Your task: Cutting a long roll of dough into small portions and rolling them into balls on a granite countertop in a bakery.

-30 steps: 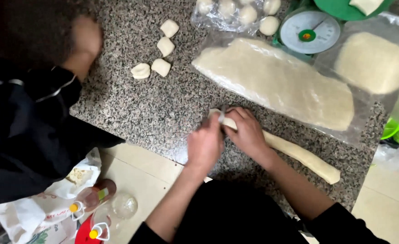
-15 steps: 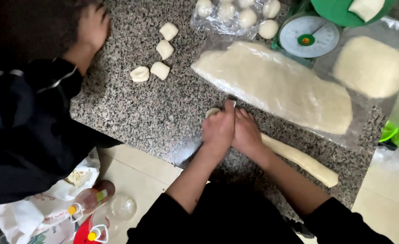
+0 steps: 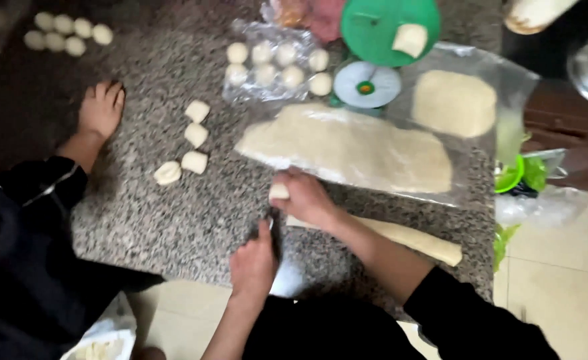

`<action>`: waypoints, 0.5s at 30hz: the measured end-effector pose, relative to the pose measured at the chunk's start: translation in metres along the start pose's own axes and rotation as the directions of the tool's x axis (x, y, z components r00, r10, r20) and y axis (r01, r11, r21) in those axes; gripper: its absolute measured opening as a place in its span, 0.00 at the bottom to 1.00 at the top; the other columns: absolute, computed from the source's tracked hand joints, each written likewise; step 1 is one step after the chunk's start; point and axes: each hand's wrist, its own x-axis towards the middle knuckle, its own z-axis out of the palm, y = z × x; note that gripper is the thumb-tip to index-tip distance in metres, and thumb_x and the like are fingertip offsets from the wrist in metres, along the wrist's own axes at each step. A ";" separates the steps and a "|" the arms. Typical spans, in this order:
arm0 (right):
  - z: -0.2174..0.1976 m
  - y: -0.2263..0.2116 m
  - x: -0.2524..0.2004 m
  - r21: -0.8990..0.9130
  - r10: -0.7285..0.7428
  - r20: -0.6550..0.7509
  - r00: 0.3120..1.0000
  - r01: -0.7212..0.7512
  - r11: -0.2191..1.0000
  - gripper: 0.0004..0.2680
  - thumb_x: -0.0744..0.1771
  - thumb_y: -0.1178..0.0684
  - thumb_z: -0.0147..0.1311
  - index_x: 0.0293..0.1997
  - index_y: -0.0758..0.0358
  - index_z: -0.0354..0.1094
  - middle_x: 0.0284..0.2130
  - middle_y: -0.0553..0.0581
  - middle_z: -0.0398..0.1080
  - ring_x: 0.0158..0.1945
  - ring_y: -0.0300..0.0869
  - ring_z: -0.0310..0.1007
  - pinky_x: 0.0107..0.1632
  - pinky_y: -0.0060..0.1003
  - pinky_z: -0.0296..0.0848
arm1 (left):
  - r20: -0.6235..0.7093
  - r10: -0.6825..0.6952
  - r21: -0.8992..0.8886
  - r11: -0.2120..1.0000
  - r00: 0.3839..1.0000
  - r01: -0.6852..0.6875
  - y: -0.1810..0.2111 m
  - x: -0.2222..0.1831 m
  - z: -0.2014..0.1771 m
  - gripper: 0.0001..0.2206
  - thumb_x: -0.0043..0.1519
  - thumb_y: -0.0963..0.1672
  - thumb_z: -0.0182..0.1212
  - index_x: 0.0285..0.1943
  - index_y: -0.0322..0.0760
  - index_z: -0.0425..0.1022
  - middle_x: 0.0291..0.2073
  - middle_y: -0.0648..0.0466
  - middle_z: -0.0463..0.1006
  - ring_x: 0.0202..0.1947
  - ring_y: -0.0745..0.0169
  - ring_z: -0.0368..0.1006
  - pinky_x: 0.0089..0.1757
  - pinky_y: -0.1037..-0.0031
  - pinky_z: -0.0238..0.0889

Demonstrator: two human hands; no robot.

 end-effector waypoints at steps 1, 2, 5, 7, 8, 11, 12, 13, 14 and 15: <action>-0.044 -0.021 0.002 0.048 0.116 0.015 0.993 -0.117 0.992 0.17 0.67 0.46 0.70 0.63 0.54 0.74 0.60 0.60 0.73 0.62 0.60 0.76 0.63 0.55 0.75 | -0.113 0.017 0.018 1.000 0.993 -0.015 -0.001 0.001 0.007 0.27 0.69 0.39 0.52 0.79 0.46 0.57 0.40 0.43 0.89 0.44 0.34 0.88 0.47 0.44 0.80; -0.086 -0.042 0.004 0.095 0.229 0.036 0.973 -0.232 0.968 0.21 0.69 0.50 0.69 0.72 0.52 0.71 0.70 0.58 0.71 0.71 0.53 0.70 0.71 0.51 0.71 | -0.225 0.036 0.036 0.999 0.974 -0.029 -0.002 0.002 0.015 0.29 0.65 0.36 0.57 0.77 0.43 0.58 0.30 0.45 0.88 0.34 0.35 0.88 0.39 0.42 0.80; -0.116 0.060 0.062 -0.096 -0.243 -0.467 0.850 0.225 0.970 0.24 0.67 0.54 0.76 0.72 0.50 0.72 0.66 0.61 0.75 0.68 0.61 0.71 0.68 0.59 0.62 | -0.272 0.073 0.046 0.997 0.959 -0.063 -0.005 0.004 0.020 0.29 0.64 0.34 0.60 0.76 0.39 0.61 0.24 0.49 0.86 0.26 0.43 0.86 0.32 0.50 0.81; -0.187 0.061 0.076 -0.228 -0.285 -0.530 0.799 0.190 0.955 0.22 0.68 0.53 0.78 0.70 0.54 0.75 0.63 0.64 0.78 0.66 0.61 0.73 0.67 0.59 0.66 | -0.268 0.066 0.033 0.998 0.961 -0.059 -0.003 0.001 0.014 0.27 0.66 0.34 0.58 0.76 0.39 0.62 0.24 0.48 0.86 0.25 0.44 0.85 0.30 0.51 0.80; -0.223 0.061 0.084 -0.356 -0.338 -0.579 0.742 0.143 0.923 0.20 0.68 0.52 0.79 0.69 0.58 0.79 0.61 0.66 0.81 0.64 0.60 0.76 0.66 0.59 0.70 | -0.266 0.058 0.017 0.998 0.962 -0.056 -0.002 0.000 0.011 0.25 0.68 0.34 0.57 0.75 0.38 0.64 0.24 0.48 0.86 0.24 0.44 0.85 0.29 0.53 0.80; -0.267 0.092 0.094 -0.448 -0.086 -0.522 0.848 -0.187 0.874 0.17 0.72 0.37 0.69 0.64 0.52 0.76 0.55 0.63 0.79 0.61 0.67 0.67 0.54 0.65 0.62 | -0.264 0.054 0.012 0.999 0.963 -0.053 -0.007 0.004 0.015 0.26 0.70 0.36 0.56 0.79 0.37 0.63 0.24 0.49 0.85 0.24 0.45 0.85 0.28 0.52 0.77; -0.274 0.116 0.091 -0.448 -0.090 -0.513 0.853 -0.177 0.876 0.17 0.72 0.37 0.69 0.64 0.52 0.76 0.55 0.63 0.79 0.61 0.67 0.67 0.54 0.65 0.62 | -0.261 0.042 0.006 0.999 0.964 -0.042 -0.008 0.009 0.019 0.26 0.70 0.36 0.56 0.79 0.37 0.63 0.24 0.49 0.85 0.24 0.45 0.85 0.28 0.52 0.77; -0.276 0.139 0.091 -0.499 -0.049 -0.442 0.896 -0.201 0.843 0.17 0.73 0.36 0.66 0.64 0.55 0.78 0.55 0.67 0.81 0.58 0.70 0.73 0.51 0.66 0.69 | -0.271 0.045 -0.013 0.999 0.961 -0.051 -0.013 0.011 0.022 0.25 0.69 0.38 0.54 0.78 0.39 0.63 0.27 0.45 0.86 0.28 0.36 0.85 0.31 0.45 0.76; -0.277 0.162 0.092 -0.551 -0.003 -0.370 0.929 -0.217 0.805 0.19 0.75 0.34 0.63 0.64 0.58 0.81 0.54 0.72 0.83 0.54 0.74 0.80 0.48 0.68 0.76 | -0.282 0.048 -0.033 0.998 0.958 -0.060 -0.018 0.014 0.025 0.25 0.69 0.41 0.53 0.78 0.40 0.63 0.31 0.40 0.87 0.33 0.28 0.85 0.34 0.38 0.74; -0.280 0.162 0.085 -0.545 -0.007 -0.355 0.935 -0.201 0.814 0.19 0.75 0.34 0.63 0.64 0.58 0.81 0.54 0.72 0.83 0.54 0.74 0.80 0.48 0.68 0.76 | -0.274 0.028 -0.035 0.999 0.961 -0.039 -0.018 0.016 0.012 0.25 0.69 0.41 0.53 0.78 0.40 0.63 0.31 0.40 0.87 0.33 0.28 0.85 0.34 0.38 0.74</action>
